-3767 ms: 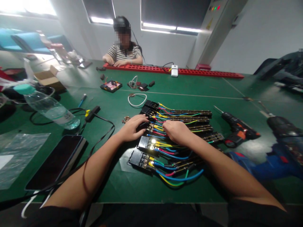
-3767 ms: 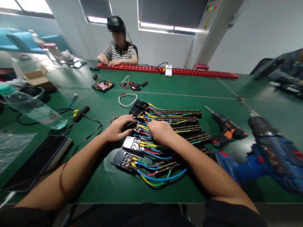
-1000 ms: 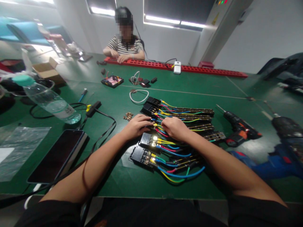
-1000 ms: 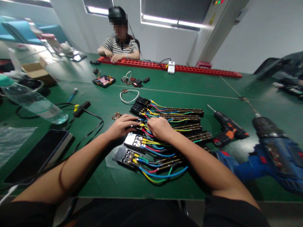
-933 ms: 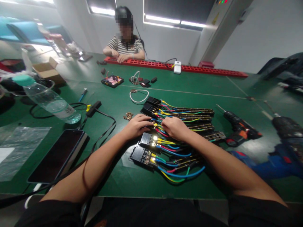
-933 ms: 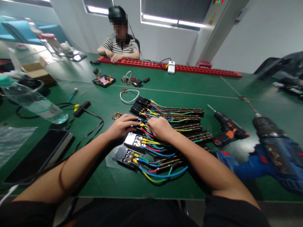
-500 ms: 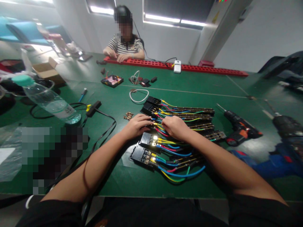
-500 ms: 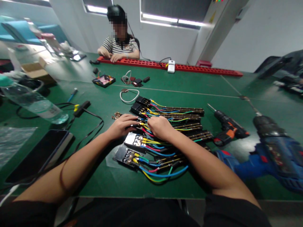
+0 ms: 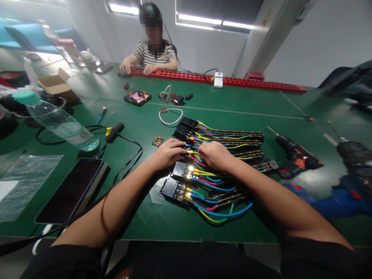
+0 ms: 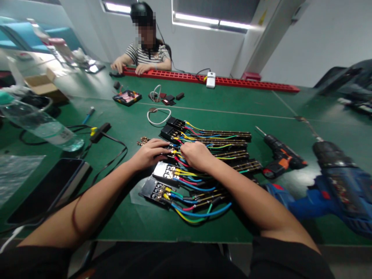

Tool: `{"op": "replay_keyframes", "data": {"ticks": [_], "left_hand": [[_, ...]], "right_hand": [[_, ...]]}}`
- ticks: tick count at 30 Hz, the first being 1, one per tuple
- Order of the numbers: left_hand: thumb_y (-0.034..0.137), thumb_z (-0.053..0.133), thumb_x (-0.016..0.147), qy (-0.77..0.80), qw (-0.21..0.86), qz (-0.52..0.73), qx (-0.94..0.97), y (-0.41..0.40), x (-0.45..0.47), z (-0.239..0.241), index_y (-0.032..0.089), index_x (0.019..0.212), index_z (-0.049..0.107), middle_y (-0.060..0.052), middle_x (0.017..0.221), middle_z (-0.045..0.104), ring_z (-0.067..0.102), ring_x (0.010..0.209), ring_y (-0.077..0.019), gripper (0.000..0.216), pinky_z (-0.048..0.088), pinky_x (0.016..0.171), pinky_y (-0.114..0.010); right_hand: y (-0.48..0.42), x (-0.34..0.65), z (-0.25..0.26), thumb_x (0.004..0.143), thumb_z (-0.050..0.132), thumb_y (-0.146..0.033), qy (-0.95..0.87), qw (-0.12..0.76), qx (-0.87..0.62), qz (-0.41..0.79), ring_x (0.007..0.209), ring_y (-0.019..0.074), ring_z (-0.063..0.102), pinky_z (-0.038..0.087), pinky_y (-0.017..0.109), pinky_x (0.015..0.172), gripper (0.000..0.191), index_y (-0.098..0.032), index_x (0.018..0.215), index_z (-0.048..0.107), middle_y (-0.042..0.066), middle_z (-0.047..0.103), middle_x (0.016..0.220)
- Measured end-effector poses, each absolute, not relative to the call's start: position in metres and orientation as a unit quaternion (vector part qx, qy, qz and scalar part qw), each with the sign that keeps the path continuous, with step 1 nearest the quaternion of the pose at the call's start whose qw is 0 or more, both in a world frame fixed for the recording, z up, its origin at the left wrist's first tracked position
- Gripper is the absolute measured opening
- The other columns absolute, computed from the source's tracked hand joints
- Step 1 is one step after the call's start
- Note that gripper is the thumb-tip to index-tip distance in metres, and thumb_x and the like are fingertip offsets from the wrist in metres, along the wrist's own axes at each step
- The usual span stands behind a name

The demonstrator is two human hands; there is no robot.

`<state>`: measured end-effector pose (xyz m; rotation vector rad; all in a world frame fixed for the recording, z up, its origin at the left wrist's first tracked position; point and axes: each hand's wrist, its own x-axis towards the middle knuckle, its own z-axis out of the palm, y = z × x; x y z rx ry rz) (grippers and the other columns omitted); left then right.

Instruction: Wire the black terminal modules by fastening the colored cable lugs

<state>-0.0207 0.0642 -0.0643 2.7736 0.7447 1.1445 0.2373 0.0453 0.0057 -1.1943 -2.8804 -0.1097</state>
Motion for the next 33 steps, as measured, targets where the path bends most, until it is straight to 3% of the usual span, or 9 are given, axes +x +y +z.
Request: {"op": "replay_keyframes", "data": {"ticks": [10, 21, 28, 33], "left_hand": [[0.027, 0.063, 0.096, 0.255, 0.027, 0.306, 0.917, 0.061, -0.021, -0.052, 0.022, 0.114, 0.073, -0.012, 0.124, 0.067, 0.059, 0.113, -0.0253, 0.021, 0.053, 0.098, -0.045], [0.026, 0.063, 0.096, 0.267, 0.022, 0.316, 0.91, 0.064, -0.013, -0.056, 0.02, 0.113, 0.072, -0.013, 0.126, 0.064, 0.057, 0.116, -0.0264, 0.02, 0.052, 0.099, -0.047], [0.026, 0.065, 0.095, 0.262, 0.041, 0.341, 0.902, 0.065, -0.014, -0.06, 0.022, 0.114, 0.072, -0.014, 0.127, 0.064, 0.058, 0.117, -0.0269, 0.021, 0.052, 0.099, -0.049], [0.026, 0.065, 0.095, 0.252, 0.028, 0.344, 0.904, 0.067, -0.015, -0.062, 0.021, 0.115, 0.071, -0.014, 0.129, 0.063, 0.059, 0.118, -0.0269, 0.021, 0.052, 0.1, -0.049]], "right_hand": [[0.041, 0.236, 0.016, 0.101, 0.046, -0.021, -0.923, -0.025, -0.383, -0.042, 0.076, 0.0188, 0.059, 0.032, 0.031, 0.069, 0.023, -0.014, 0.096, 0.068, 0.011, 0.072, 0.096], [0.047, 0.245, 0.012, 0.101, 0.047, -0.024, -0.919, -0.005, -0.392, -0.048, 0.071, 0.017, 0.056, 0.029, 0.03, 0.064, 0.022, -0.016, 0.098, 0.068, 0.008, 0.071, 0.092], [0.038, 0.246, 0.013, 0.1, 0.052, -0.026, -0.91, 0.017, -0.412, -0.041, 0.083, 0.0197, 0.059, 0.035, 0.03, 0.07, 0.019, -0.015, 0.106, 0.066, 0.011, 0.069, 0.099], [0.037, 0.247, 0.011, 0.099, 0.054, -0.027, -0.915, 0.02, -0.403, -0.029, 0.083, 0.0197, 0.059, 0.036, 0.03, 0.071, 0.017, -0.015, 0.101, 0.066, 0.01, 0.068, 0.099]]}}
